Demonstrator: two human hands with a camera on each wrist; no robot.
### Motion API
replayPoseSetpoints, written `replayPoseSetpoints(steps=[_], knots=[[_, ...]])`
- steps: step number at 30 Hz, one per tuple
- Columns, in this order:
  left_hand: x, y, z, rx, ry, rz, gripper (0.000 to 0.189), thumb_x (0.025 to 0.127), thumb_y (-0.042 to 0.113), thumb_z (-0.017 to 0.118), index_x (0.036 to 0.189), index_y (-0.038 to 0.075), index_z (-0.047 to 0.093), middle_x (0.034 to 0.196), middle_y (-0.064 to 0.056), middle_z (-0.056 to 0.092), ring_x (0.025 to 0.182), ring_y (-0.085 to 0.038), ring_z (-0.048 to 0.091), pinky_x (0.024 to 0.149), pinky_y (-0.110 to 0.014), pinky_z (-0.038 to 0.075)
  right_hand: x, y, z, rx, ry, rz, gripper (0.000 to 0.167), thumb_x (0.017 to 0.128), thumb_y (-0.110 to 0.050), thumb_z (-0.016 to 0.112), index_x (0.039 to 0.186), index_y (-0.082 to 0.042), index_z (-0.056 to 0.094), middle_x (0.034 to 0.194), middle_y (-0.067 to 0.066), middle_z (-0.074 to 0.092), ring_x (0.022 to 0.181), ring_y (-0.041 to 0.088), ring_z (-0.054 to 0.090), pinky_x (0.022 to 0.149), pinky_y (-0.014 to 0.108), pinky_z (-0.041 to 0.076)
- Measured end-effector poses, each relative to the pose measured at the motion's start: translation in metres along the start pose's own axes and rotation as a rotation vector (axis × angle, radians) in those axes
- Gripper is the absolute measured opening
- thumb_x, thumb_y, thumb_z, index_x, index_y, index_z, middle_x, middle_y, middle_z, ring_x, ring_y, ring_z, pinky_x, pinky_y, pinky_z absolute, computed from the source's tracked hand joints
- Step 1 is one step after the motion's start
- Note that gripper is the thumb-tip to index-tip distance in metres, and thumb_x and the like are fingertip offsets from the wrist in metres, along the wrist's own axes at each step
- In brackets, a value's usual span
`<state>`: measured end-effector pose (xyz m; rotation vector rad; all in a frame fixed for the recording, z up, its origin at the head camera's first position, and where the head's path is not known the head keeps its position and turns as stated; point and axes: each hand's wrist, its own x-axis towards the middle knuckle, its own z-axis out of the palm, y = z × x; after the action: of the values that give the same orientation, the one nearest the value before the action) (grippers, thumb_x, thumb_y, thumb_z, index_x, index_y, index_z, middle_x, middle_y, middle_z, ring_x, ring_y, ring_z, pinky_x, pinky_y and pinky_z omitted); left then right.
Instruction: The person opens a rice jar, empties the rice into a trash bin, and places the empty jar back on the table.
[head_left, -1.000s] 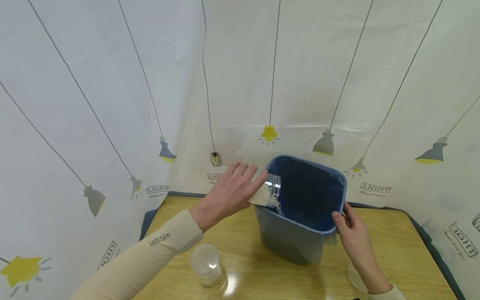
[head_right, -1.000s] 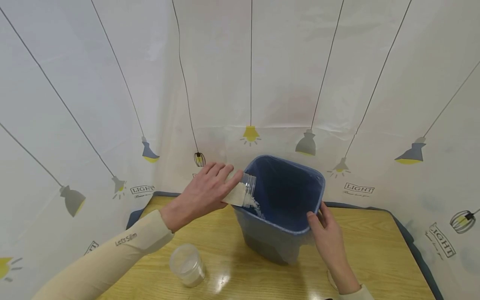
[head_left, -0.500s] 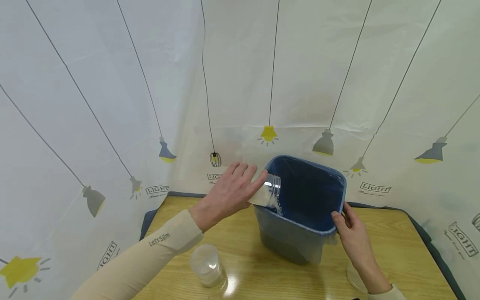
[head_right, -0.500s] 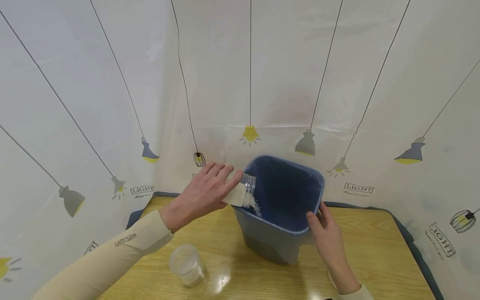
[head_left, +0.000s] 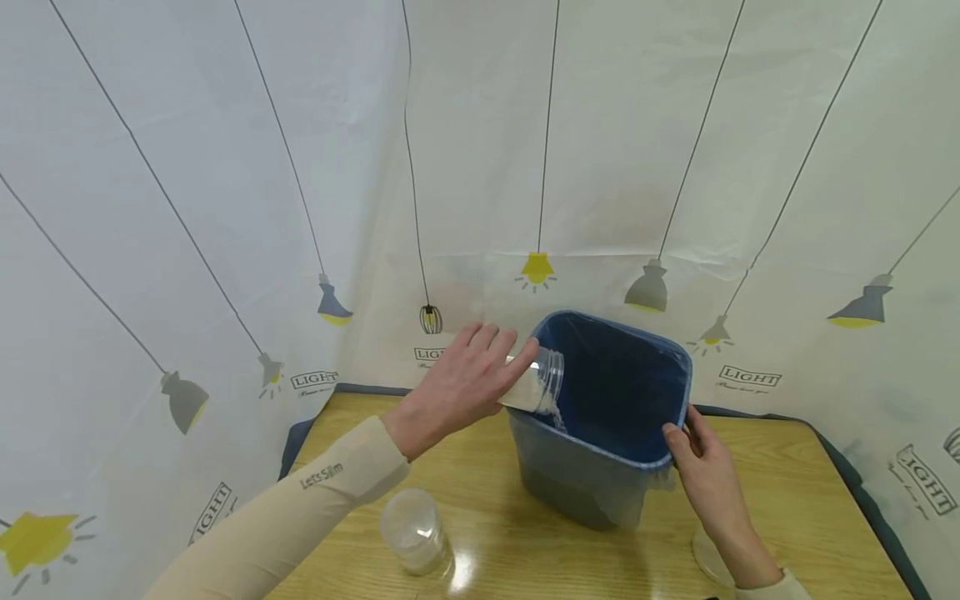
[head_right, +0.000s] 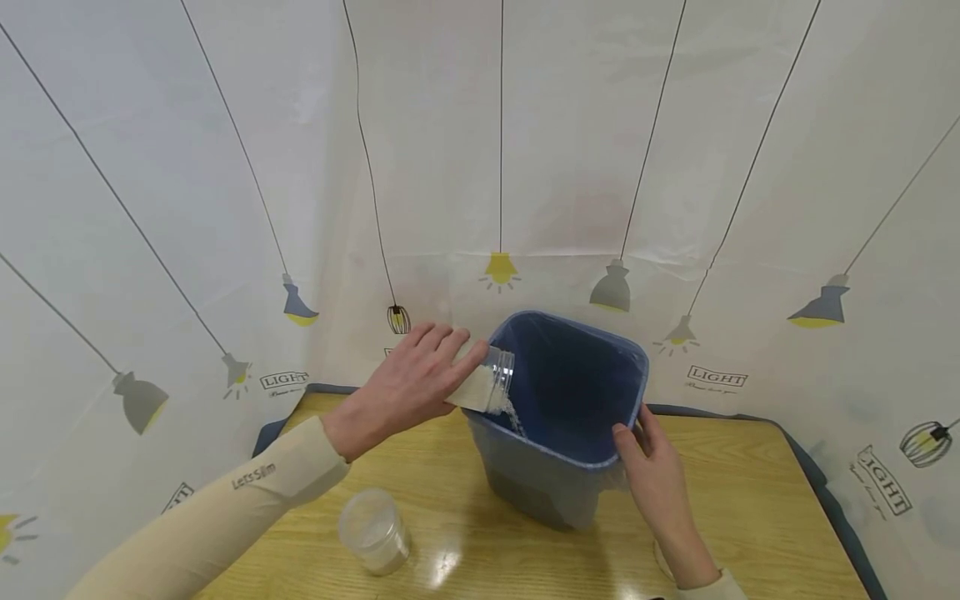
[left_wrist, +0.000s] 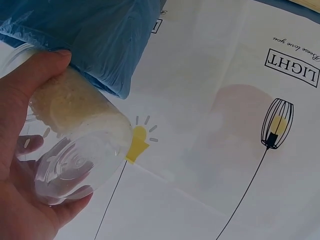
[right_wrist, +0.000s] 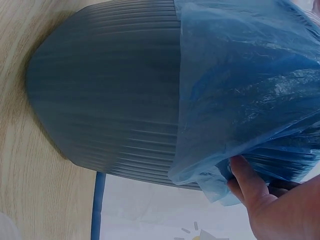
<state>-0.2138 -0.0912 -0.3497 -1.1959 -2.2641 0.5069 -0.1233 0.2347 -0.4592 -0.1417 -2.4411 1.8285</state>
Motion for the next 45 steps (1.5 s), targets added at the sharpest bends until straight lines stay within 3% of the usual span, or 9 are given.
replayPoseSetpoints(steps=[10, 28, 37, 45], knots=[[0.0045, -0.0014, -0.0021, -0.016, 0.016, 0.007, 0.094, 0.074, 0.048, 0.092, 0.145, 0.01, 0.044, 0.12, -0.012, 0.06, 0.107, -0.033, 0.059, 0.103, -0.045, 0.047, 0.0008, 0.0006, 0.0005, 0.01, 0.003, 0.01, 0.072, 0.111, -0.033, 0.045, 0.162, 0.005, 0.01, 0.165, 0.031, 0.02, 0.148, 0.045, 0.03, 0.085, 0.0, 0.039], [0.0033, -0.0041, -0.0012, 0.001, 0.019, 0.009, 0.095, 0.072, 0.048, 0.093, 0.144, 0.011, 0.044, 0.12, -0.012, 0.06, 0.107, -0.033, 0.059, 0.103, -0.046, 0.046, 0.0003, -0.0008, 0.0008, 0.007, 0.007, 0.003, 0.075, 0.111, -0.039, 0.045, 0.163, 0.004, 0.013, 0.163, 0.031, 0.024, 0.148, 0.044, 0.031, 0.084, 0.001, 0.04], [0.0018, -0.0042, 0.0012, 0.006, 0.067, 0.025, 0.089, 0.074, 0.042, 0.092, 0.142, 0.009, 0.046, 0.12, -0.014, 0.06, 0.108, -0.035, 0.06, 0.102, -0.047, 0.048, 0.0022, 0.0007, 0.0001, 0.006, -0.004, 0.018, 0.073, 0.111, -0.035, 0.045, 0.163, 0.003, 0.01, 0.164, 0.032, 0.022, 0.149, 0.044, 0.03, 0.083, 0.001, 0.04], [0.0018, -0.0031, 0.0017, 0.008, 0.065, 0.026, 0.09, 0.074, 0.041, 0.093, 0.144, 0.01, 0.045, 0.126, -0.015, 0.059, 0.117, -0.035, 0.057, 0.108, -0.048, 0.045, 0.0027, -0.0003, 0.0012, 0.03, -0.01, 0.026, 0.073, 0.111, -0.034, 0.045, 0.163, 0.003, 0.009, 0.164, 0.032, 0.021, 0.149, 0.044, 0.029, 0.083, 0.002, 0.042]])
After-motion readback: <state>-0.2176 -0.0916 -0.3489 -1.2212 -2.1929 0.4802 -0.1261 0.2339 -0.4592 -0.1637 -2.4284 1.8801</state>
